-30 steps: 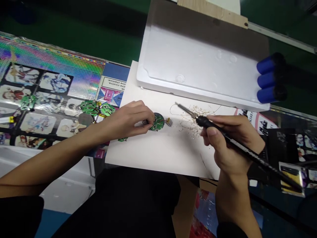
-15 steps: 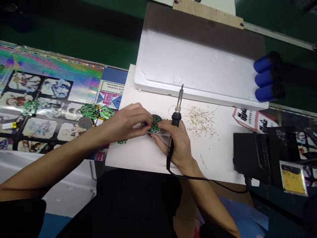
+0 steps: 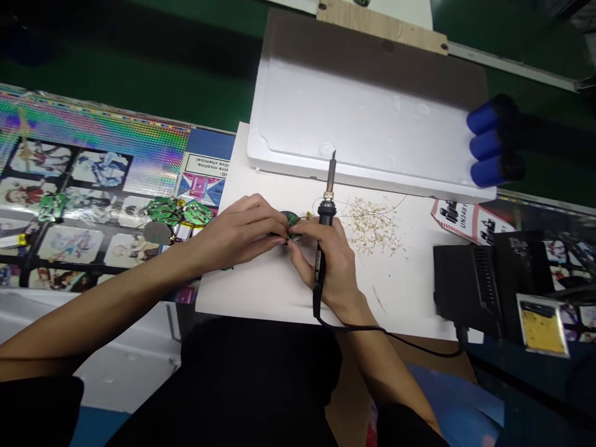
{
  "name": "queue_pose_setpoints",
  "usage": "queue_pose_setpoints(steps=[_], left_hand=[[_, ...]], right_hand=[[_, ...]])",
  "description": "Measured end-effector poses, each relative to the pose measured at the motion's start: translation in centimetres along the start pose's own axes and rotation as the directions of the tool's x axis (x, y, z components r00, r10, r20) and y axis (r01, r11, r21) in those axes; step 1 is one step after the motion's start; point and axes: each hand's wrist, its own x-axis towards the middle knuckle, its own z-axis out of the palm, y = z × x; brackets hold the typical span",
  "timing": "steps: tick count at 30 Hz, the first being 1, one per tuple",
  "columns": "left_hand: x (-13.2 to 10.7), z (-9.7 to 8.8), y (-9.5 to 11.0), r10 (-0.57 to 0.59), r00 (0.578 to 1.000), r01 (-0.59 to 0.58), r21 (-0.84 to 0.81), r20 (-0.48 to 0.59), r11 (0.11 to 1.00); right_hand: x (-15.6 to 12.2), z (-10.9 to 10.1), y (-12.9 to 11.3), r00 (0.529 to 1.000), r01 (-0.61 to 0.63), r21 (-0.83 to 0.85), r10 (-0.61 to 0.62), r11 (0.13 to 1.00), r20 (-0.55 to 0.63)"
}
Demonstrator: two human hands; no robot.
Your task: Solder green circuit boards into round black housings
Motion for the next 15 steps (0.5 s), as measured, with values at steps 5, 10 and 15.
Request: queue_pose_setpoints(steps=[5, 10, 15], left_hand=[[-0.1, 0.2, -0.3, 0.006, 1.0, -0.006, -0.041, -0.004, 0.999], [0.0, 0.3, -0.4, 0.003, 1.0, -0.003, -0.07, -0.011, 0.998], [0.2, 0.2, -0.1, -0.001, 1.0, 0.001, -0.009, 0.021, 1.0]], right_hand=[[0.0, 0.4, -0.4, 1.0, 0.002, -0.052, -0.002, 0.999, -0.007], [0.0, 0.0, -0.1, 0.998, 0.056, -0.115, -0.053, 0.992, 0.023], [-0.7, -1.6, -0.8, 0.999, 0.011, -0.058, -0.009, 0.998, 0.034]])
